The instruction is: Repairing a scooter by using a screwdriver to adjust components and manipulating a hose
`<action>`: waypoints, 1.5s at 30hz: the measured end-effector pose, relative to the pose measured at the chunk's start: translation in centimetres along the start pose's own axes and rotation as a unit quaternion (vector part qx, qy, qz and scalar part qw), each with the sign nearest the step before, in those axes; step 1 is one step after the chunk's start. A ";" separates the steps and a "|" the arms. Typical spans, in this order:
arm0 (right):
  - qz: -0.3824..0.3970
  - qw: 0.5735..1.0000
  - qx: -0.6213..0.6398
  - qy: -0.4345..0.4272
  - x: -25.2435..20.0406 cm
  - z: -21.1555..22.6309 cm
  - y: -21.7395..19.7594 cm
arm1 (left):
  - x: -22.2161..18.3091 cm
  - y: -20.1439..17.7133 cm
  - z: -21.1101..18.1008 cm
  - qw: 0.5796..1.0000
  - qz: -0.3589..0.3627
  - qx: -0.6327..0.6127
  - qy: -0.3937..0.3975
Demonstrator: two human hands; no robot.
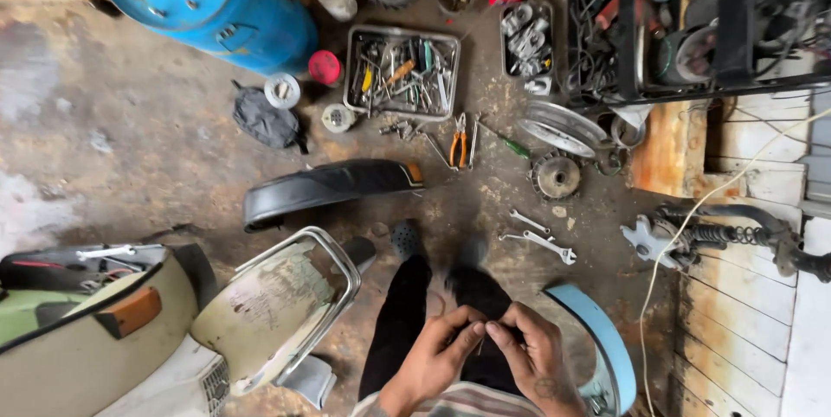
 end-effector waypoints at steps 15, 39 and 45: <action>0.053 0.999 0.001 0.003 7.4 -2.1 -0.4 | 5.1 0.5 -1.3 0.995 -0.094 0.026 -0.021; 0.047 0.977 0.209 0.002 5.3 1.3 -11.2 | 3.9 9.0 -11.5 0.976 -0.041 0.215 0.026; 0.081 0.982 0.165 -0.045 4.5 2.6 -13.2 | 1.8 10.6 -14.6 0.965 -0.029 0.242 0.093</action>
Point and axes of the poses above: each hand's wrist, its own x-axis towards the middle knuckle, its own y-axis out of the palm, z = x × y, the point moved 2 cm from there along x, towards the middle knuckle, and after that the axes turned 8 degrees about -z, right-handed, at the moved point
